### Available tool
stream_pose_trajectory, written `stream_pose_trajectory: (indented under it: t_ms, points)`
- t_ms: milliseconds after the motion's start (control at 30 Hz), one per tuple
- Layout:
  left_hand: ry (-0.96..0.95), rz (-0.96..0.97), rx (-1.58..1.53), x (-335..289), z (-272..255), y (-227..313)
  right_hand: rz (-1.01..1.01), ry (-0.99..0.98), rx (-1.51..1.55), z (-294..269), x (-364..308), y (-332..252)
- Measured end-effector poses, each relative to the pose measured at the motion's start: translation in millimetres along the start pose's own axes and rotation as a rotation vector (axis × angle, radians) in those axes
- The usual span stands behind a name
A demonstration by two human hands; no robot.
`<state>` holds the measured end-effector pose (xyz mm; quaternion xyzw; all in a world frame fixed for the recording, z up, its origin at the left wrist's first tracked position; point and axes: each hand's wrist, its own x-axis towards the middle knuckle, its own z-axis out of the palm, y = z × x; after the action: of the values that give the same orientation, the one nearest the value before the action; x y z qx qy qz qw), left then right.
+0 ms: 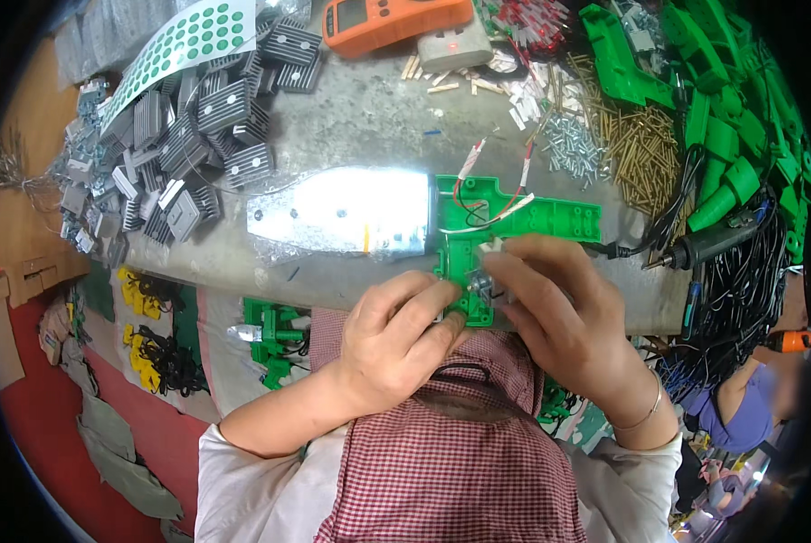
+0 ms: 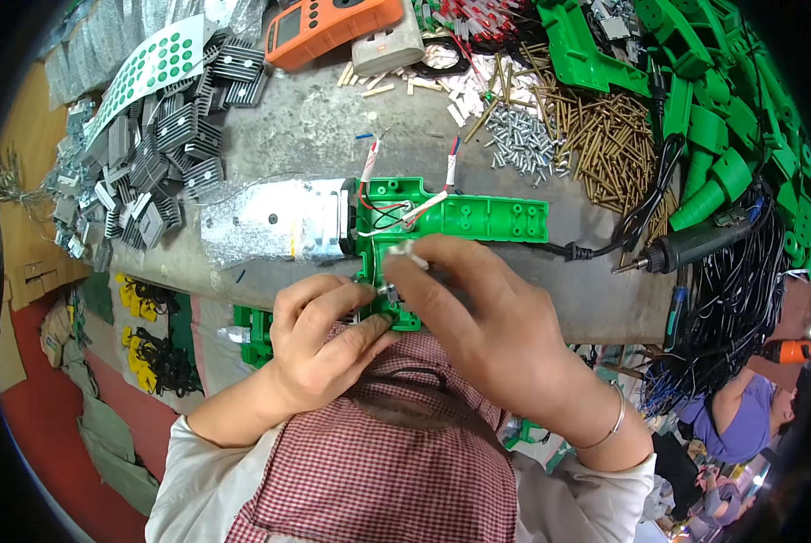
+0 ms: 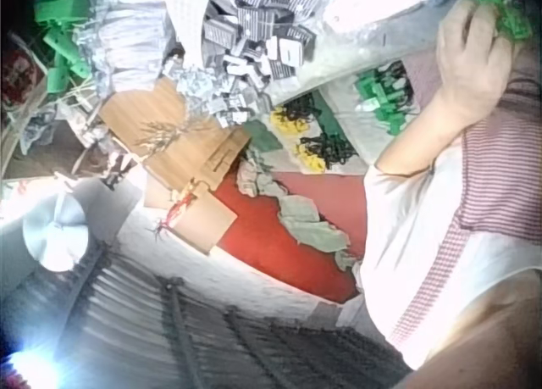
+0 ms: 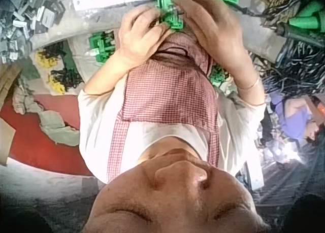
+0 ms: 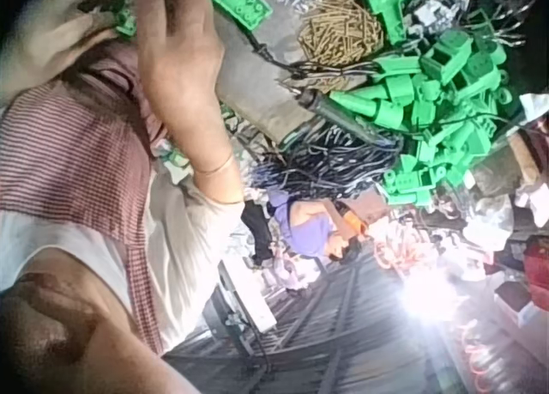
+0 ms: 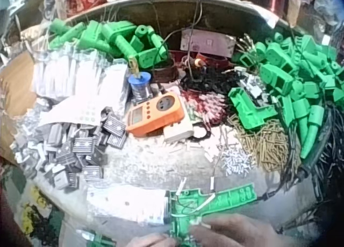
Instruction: Assembling and soldering components into a green plastic handheld device.
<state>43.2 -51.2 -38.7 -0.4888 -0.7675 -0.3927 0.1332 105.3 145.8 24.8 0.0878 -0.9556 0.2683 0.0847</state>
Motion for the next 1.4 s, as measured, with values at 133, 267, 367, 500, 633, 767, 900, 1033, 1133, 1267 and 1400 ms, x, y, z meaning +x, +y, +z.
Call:
stream_pose_trajectory:
  t_ms: [133, 267, 367, 500, 633, 767, 900, 1033, 1133, 1267, 1400]
  points:
    - [-0.035, 0.036, -0.002, 3, -1, -4, -0.074, 0.191, 0.059, 27, -3, 16]
    - [-0.033, 0.112, 0.025, 1, -2, -13, -0.02, 0.249, 0.068, 35, -3, 14]
    - [-0.053, 0.141, 0.063, 3, -3, -15, 0.066, 0.249, 0.069, 33, -2, 9]
    - [-0.044, 0.206, 0.162, 11, -8, -15, 0.002, 0.276, 0.074, 34, 2, 14]
    - [-0.02, 0.215, 0.082, 7, -9, -20, -0.012, 0.353, 0.108, 40, -4, 16]
    - [-0.011, 0.286, 0.063, 12, -16, -23, 0.022, 0.356, 0.136, 38, -4, 15]
    - [-0.221, 0.39, 0.132, 23, -26, -23, 0.076, 0.292, 0.209, 35, -3, 17]
    - [-0.266, 0.47, 0.208, 24, -26, -25, 0.058, 0.272, 0.169, 29, 1, 16]
    - [-0.325, 0.499, 0.208, 30, -33, -26, 0.155, 0.251, 0.277, 26, 2, 16]
    - [-0.301, 0.442, 0.284, 28, -27, -13, 0.075, 0.159, 0.115, 18, 0, 9]
    - [-0.431, 0.408, 0.327, 33, -28, -8, 0.092, 0.207, 0.084, 23, -1, 8]
